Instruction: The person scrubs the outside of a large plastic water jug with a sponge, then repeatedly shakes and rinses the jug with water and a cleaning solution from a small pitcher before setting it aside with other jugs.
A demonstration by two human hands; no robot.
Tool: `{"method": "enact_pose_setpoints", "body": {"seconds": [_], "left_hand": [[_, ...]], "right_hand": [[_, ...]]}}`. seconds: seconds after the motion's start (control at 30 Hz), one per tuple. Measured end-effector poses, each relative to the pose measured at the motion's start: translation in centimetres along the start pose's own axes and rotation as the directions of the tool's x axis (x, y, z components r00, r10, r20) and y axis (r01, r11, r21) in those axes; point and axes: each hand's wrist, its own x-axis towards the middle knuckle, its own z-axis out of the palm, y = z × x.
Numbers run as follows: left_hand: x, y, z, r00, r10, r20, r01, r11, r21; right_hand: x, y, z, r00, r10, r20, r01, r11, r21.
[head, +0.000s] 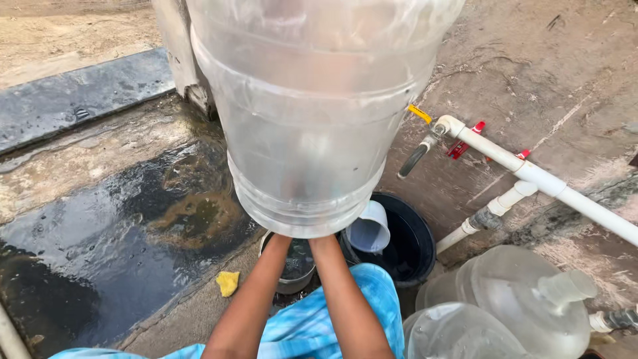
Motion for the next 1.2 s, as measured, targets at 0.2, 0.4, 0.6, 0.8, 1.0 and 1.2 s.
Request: {"method": "enact_pose_setpoints", "body": {"seconds": [0.2, 0.4, 0.6, 0.8, 1.0, 1.2], "left_hand": [[-1.1, -0.1, -0.7, 0.999, -0.032, 0.012, 0.032, 0.999, 0.001], [-2.3, 0.0, 0.1, 0.999, -0.033, 0.023, 0.034, 0.999, -0.014], [-3.3, 0.0, 0.0, 0.997, -0.058, 0.048, 0.059, 0.998, -0.022], [-3.8, 6.6, -0.4, 0.999, 0.004, -0.044, -0.008, 0.996, -0.090], [-2.5, 11.7, -2.0, 0.896, 0.445, -0.005, -0.444, 0.894, -0.055], [1.0, 6.1, -3.2, 0.962, 0.264, -0.072, -0.266, 0.964, -0.024]], "right_hand": [[-0.7, 1.1, -1.7, 0.998, 0.002, -0.060, -0.004, 1.000, -0.029], [-1.1, 2.7, -8.5, 0.984, 0.001, -0.179, -0.029, 0.987, -0.157], [-5.9, 2.6, -13.2, 0.954, -0.027, -0.299, -0.104, 0.904, -0.415], [-5.8, -2.5, 0.1, 0.991, 0.130, -0.034, -0.130, 0.991, 0.003], [-5.1, -3.7, 4.3, 0.997, -0.031, 0.071, 0.022, 0.992, 0.121], [5.1, 4.5, -5.2, 0.994, 0.053, -0.094, -0.052, 0.998, 0.018]]}}
